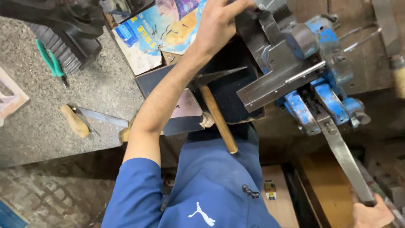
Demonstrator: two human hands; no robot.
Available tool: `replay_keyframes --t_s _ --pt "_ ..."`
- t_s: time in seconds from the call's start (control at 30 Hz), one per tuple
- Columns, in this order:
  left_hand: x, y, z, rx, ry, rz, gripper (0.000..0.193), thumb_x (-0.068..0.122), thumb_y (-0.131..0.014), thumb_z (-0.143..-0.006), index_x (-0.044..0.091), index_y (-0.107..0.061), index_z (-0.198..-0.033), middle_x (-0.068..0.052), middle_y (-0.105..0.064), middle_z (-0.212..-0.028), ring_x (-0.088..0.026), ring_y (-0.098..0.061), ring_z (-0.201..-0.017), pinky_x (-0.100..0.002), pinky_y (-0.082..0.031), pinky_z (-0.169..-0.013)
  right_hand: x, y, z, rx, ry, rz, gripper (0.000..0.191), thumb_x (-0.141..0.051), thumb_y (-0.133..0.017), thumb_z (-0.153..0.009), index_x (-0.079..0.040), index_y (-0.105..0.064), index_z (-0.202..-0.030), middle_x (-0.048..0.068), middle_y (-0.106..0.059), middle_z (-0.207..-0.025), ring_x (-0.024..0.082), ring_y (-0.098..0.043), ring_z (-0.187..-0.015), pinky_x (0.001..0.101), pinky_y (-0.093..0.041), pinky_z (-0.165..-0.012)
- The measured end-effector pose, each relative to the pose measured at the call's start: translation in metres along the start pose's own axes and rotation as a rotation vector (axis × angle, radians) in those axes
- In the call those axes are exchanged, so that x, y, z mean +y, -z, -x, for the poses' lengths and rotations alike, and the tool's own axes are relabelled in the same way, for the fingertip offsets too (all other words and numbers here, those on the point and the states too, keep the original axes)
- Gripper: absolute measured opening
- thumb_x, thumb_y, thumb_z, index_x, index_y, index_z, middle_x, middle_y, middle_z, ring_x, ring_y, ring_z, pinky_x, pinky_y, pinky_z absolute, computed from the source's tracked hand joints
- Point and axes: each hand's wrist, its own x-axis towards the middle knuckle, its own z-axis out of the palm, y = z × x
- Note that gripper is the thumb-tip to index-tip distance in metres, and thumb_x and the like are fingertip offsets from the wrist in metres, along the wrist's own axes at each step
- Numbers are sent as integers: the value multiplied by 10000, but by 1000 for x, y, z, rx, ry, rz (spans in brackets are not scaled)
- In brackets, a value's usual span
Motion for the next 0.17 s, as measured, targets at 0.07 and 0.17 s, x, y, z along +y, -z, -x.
replay_keyframes --t_s 0.07,0.17 --pt "-1 -1 -5 -16 18 -17 522 -140 -660 -715 146 -773 -1137 -118 -659 -1066 -353 -608 -1032 -440 -484 -861 -3 -8 -1 93 80 -105 284 -190 -858 -931 -6 -760 -1125 108 -724 -901 138 -671 -818 314 -533 -812" --pt "-1 2 -10 -3 -49 36 547 -146 -627 -692 139 -737 -1145 -87 -685 -1122 -332 -626 -1107 -429 -511 -929 -14 -26 -12 -38 41 64 278 -188 -885 -910 8 -777 -1073 129 -704 -746 231 -629 -715 364 -514 -740"
